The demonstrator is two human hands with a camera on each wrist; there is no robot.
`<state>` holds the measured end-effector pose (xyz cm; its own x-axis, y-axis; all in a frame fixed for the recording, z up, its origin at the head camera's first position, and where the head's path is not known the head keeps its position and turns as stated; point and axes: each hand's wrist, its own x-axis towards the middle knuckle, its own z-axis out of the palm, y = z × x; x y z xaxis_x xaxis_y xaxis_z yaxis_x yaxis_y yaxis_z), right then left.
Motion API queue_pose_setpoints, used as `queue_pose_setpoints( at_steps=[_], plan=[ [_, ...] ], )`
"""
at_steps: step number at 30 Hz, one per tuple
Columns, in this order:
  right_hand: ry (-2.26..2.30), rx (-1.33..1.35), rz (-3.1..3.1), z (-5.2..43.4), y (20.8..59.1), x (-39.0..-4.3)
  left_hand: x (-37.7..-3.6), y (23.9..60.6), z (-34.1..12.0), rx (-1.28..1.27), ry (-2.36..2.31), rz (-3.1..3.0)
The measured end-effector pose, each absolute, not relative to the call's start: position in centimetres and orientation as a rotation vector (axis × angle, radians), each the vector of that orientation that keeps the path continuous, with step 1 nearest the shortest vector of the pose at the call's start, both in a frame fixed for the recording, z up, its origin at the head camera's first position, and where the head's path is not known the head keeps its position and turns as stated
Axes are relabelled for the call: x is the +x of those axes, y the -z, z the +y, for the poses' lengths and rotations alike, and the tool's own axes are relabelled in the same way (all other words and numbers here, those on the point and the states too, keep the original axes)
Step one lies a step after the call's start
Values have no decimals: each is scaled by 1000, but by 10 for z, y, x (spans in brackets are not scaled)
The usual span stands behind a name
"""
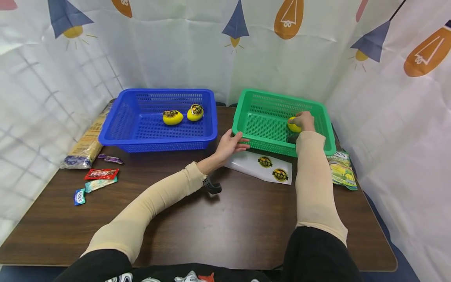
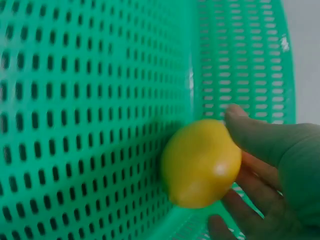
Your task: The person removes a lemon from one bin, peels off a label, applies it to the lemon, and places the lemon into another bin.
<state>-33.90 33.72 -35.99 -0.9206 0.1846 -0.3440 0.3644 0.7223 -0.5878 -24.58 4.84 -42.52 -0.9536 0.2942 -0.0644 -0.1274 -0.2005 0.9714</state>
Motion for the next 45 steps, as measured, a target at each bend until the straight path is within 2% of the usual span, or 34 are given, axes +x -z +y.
queue_pose_setpoints(
  at_steps=[6, 21, 26, 35, 41, 45],
  plan=[
    [807, 380, 2658, 345, 368, -345, -243, 425, 49, 202, -2255, 1767],
    [805, 242, 2548, 356, 377, -353, -242, 427, 58, 235, -2196, 1828],
    [885, 174, 2594, 344, 352, -348, -245, 426, 55, 290, -2126, 1944],
    [1017, -154, 2737, 309, 286, -335, -250, 426, 42, 322, -2024, 2031],
    [999, -379, 2877, 286, 261, -301, -252, 425, 36, 313, -2015, 2001],
    [894, -544, 2979, 269, 259, -268, -253, 423, 32, 306, -1964, 2020]
  ],
)
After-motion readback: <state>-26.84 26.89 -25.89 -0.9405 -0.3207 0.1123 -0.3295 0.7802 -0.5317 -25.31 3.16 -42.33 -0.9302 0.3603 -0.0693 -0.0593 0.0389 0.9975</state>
